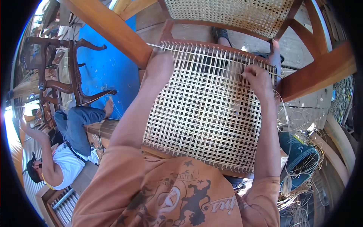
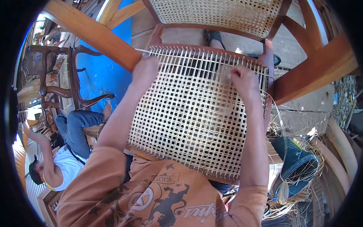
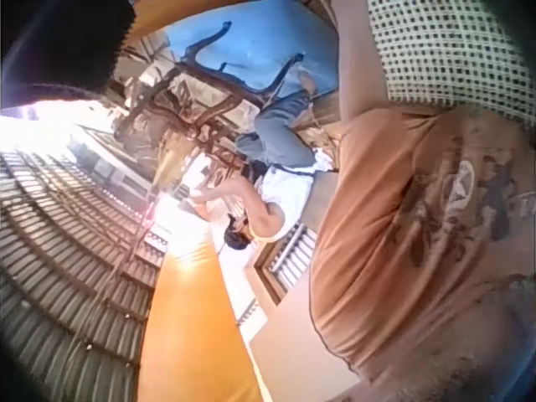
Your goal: Weaving a rattan chair seat using strips of cane at a workshop station.
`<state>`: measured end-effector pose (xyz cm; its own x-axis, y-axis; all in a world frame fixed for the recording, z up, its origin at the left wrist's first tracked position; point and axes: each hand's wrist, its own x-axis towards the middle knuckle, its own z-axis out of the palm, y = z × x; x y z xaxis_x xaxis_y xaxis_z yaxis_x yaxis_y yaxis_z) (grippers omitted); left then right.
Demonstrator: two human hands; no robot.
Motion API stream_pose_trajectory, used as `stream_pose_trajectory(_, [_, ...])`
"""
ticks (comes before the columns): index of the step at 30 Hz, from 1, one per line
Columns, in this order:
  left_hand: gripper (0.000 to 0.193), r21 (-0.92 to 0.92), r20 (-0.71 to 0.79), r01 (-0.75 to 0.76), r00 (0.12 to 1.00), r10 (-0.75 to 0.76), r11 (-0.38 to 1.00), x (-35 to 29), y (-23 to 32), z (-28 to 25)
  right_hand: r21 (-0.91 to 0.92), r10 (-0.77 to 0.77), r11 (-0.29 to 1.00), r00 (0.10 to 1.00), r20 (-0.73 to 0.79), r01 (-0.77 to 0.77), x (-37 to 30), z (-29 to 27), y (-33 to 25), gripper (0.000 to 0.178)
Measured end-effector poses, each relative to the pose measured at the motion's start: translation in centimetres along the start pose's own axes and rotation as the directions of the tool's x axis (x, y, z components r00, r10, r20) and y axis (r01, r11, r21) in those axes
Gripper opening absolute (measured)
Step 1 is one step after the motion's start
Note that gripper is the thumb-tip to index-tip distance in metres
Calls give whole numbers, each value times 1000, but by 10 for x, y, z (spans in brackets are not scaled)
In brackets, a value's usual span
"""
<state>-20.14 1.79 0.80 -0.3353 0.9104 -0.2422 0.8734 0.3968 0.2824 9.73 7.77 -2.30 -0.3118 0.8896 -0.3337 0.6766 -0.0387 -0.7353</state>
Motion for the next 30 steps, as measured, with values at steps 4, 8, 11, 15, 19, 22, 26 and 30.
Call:
stream_pose_trajectory(4, [16,170,-206,-189,953,222,967,-28,-5,-1,39,-53,997,969,-242,65,39,14,-6,18])
stream_pose_trajectory(8, [27,-417,42,46,999,-32,908,-44,49,-5,-272,-280,945,880,-383,182,58,24,-12,18])
stream_pose_trajectory(11, [35,63,-86,-456,884,460,888,-43,80,44,-331,-288,916,945,-152,226,71,26,-12,18])
stream_pose_trajectory(15, [45,-50,47,-424,904,426,905,-23,114,65,-468,-257,863,963,-84,189,70,24,-19,18])
stream_pose_trajectory(19, [54,96,-50,-408,909,413,908,-10,114,86,-489,-291,847,952,-94,210,71,29,-17,18])
stream_pose_trajectory(22, [57,141,-99,-428,891,443,893,-10,117,93,-468,-303,857,946,-117,216,73,28,-9,17])
stream_pose_trajectory(26, [58,144,-62,-425,898,436,894,-11,120,88,-537,-252,828,963,-93,165,77,32,-7,19])
stream_pose_trajectory(30, [60,189,-1,-404,911,411,895,-9,121,86,-549,-253,822,961,-116,150,73,39,-13,18])
